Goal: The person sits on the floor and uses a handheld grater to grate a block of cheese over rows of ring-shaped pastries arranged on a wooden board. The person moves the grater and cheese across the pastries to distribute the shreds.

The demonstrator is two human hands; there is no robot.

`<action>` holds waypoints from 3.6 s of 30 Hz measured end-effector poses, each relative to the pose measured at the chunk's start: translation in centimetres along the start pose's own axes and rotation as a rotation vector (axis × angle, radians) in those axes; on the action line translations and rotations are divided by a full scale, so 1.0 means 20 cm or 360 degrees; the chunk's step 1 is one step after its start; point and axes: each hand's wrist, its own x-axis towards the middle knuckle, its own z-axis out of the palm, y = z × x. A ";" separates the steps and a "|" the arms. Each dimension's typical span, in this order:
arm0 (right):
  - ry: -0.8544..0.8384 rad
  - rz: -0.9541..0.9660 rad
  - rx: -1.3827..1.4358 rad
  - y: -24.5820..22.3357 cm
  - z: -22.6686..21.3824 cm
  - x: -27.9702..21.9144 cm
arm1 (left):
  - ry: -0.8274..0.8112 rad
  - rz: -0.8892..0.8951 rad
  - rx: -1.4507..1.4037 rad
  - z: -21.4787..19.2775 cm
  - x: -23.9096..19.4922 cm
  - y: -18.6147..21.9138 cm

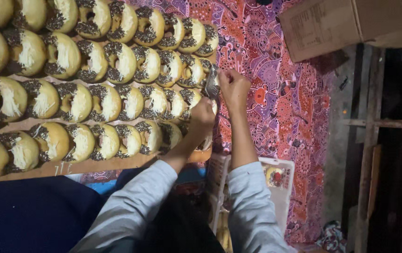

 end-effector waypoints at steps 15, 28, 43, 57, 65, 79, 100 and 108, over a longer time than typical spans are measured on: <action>-0.0023 -0.0024 0.0080 0.15 0.19 0.06 | -0.0074 -0.0151 0.0030 -0.02 0.01 -0.01; -0.0195 0.0047 0.0163 0.24 0.30 0.13 | -0.0345 0.0242 0.0373 -0.21 -0.18 0.03; 0.0002 -0.0262 -0.0029 0.09 0.16 -0.06 | 0.0054 0.0584 0.0143 -0.04 -0.04 -0.14; -0.0376 0.0186 0.0101 0.28 0.36 0.12 | -0.0362 0.0186 0.0455 -0.17 -0.20 -0.04; -0.0248 0.0258 0.0528 0.33 0.18 0.08 | -0.0521 0.0066 0.0438 -0.37 -0.33 0.04; -0.0015 -0.0094 0.0057 0.10 0.16 0.01 | -0.0249 0.0247 0.0281 0.00 0.03 -0.22; -0.0651 0.0914 0.1759 0.53 0.26 0.02 | -0.0077 0.0510 0.0009 -0.69 -0.34 0.04; -0.0704 0.0549 0.1465 -0.51 0.31 -0.12 | -0.0199 -0.0643 -0.0516 -1.24 -0.20 0.29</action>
